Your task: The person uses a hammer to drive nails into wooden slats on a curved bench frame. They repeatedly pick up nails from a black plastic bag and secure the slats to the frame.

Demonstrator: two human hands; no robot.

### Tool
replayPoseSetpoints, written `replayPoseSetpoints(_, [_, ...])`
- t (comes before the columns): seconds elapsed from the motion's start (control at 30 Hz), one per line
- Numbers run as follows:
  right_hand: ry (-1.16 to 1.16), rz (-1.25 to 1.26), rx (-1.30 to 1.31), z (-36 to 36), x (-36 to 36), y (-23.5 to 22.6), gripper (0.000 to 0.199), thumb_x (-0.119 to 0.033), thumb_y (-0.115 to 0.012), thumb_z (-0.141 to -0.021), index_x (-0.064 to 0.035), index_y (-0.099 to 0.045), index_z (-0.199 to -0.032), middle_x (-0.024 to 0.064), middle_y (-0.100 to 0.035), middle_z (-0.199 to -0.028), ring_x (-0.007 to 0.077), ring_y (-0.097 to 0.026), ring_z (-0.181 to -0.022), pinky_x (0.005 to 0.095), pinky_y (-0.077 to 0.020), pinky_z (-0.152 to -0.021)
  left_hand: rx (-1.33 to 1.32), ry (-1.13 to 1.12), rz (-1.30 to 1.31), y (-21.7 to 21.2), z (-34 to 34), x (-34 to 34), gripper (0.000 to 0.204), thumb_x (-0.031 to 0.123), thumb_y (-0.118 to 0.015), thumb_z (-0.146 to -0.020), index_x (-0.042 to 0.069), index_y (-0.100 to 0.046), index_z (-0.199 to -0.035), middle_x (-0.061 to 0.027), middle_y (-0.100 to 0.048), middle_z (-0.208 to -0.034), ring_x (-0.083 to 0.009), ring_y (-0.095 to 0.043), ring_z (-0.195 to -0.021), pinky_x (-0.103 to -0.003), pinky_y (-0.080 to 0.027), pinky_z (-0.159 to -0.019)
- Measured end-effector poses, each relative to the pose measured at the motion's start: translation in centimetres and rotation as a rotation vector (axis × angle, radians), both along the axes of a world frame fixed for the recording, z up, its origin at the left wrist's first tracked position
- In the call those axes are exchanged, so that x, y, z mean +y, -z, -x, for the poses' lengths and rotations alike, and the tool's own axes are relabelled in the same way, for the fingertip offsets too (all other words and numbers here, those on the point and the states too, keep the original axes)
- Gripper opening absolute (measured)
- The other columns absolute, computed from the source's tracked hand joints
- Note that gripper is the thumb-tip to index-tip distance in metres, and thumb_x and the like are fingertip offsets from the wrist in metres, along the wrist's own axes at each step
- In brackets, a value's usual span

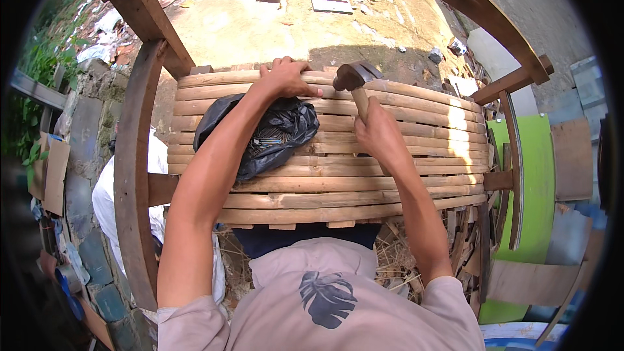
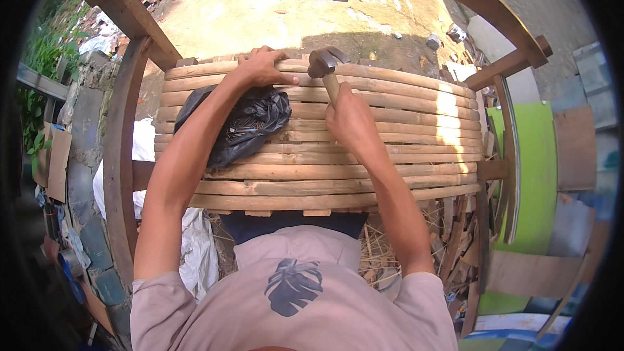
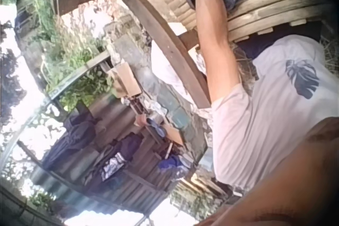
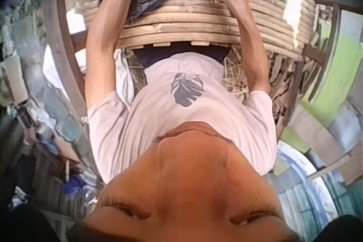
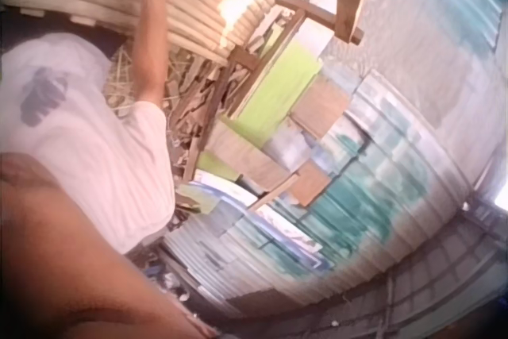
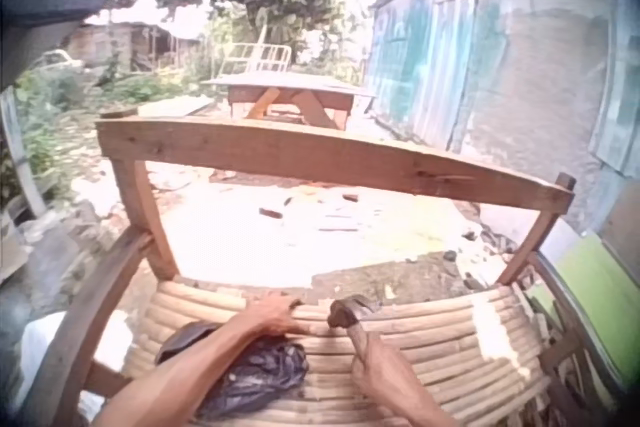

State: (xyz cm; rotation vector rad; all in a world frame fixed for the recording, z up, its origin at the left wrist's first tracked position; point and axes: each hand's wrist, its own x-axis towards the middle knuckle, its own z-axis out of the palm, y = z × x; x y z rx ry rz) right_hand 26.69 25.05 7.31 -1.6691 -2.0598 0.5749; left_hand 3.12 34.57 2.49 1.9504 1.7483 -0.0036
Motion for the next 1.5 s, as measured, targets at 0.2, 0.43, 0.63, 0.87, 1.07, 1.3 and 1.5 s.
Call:
replayPoseSetpoints(0.2, [0.063,-0.056,0.112,0.5,-0.6,-2.7,0.023,-0.011,-0.057,-0.092,0.0077,-0.05,-0.103,0.035,-0.064,-0.078,0.054,-0.064,-0.077,0.0595,-0.0489,-0.071,0.029,-0.003,0.003,0.3,0.1,-0.2,0.1,0.082,-0.074,-0.065,0.025,-0.057,-0.146,-0.0197,-0.047,-0.149,-0.039,-0.037,-0.144,-0.065,-0.025,-0.113])
replayPoseSetpoints(0.43, [0.025,0.004,0.003,-0.7,0.2,1.2,0.021,-0.01,-0.057,-0.092,0.0069,-0.051,-0.103,0.035,-0.064,-0.077,0.0537,-0.064,-0.077,0.0592,-0.0488,-0.07,0.029,0.007,0.008,0.5,0.0,-0.1,0.099,0.083,-0.074,-0.065,0.028,-0.057,-0.145,-0.0172,-0.047,-0.15,-0.0372,-0.036,-0.145,-0.065,-0.024,-0.114])
replayPoseSetpoints(0.63, [0.126,-0.11,0.275,0.9,-1.9,-0.8,0.023,-0.01,-0.057,-0.092,0.008,-0.051,-0.106,0.0348,-0.064,-0.076,0.0544,-0.064,-0.075,0.0599,-0.0484,-0.068,0.035,-0.005,0.003,0.6,0.0,0.1,0.098,0.083,-0.075,-0.064,0.031,-0.057,-0.145,-0.0165,-0.046,-0.152,-0.0366,-0.036,-0.146,-0.065,-0.024,-0.114])
replayPoseSetpoints(0.87, [0.019,-0.037,0.077,1.2,-1.1,-0.5,0.024,-0.007,-0.058,-0.09,0.0096,-0.049,-0.105,0.0343,-0.063,-0.074,0.0536,-0.064,-0.073,0.0597,-0.0488,-0.068,0.042,0.007,0.003,0.2,0.2,0.0,0.101,0.083,-0.073,-0.066,0.027,-0.055,-0.147,-0.0177,-0.045,-0.152,-0.0379,-0.034,-0.146,-0.066,-0.024,-0.114])
replayPoseSetpoints(1.07, [-0.02,-0.028,-0.01,-0.6,-0.3,2.0,0.025,-0.01,-0.059,-0.092,0.0083,-0.05,-0.107,0.033,-0.065,-0.079,0.0537,-0.064,-0.076,0.0587,-0.0484,-0.069,0.039,0.019,0.011,0.3,-0.4,-0.1,0.101,0.084,-0.073,-0.065,0.027,-0.055,-0.147,-0.0173,-0.045,-0.151,-0.0377,-0.034,-0.146,-0.065,-0.024,-0.114])
replayPoseSetpoints(1.3, [0.126,-0.021,0.089,1.2,-1.5,0.3,0.026,-0.007,-0.059,-0.089,0.0116,-0.05,-0.105,0.0326,-0.066,-0.078,0.0511,-0.067,-0.078,0.0574,-0.0528,-0.073,0.052,0.012,-0.003,0.4,0.0,-0.2,0.1,0.083,-0.073,-0.066,0.026,-0.056,-0.147,-0.0168,-0.046,-0.15,-0.0375,-0.035,-0.145,-0.065,-0.025,-0.113])
replayPoseSetpoints(1.5, [0.046,0.065,-0.003,0.6,-0.9,0.0,0.028,-0.009,-0.059,-0.089,0.0115,-0.051,-0.106,0.0348,-0.066,-0.083,0.0522,-0.066,-0.083,0.0578,-0.0515,-0.077,0.025,0.023,-0.013,0.6,0.3,-0.2,0.102,0.083,-0.073,-0.066,0.025,-0.055,-0.148,-0.0172,-0.047,-0.149,-0.0376,-0.036,-0.144,-0.064,-0.025,-0.113])
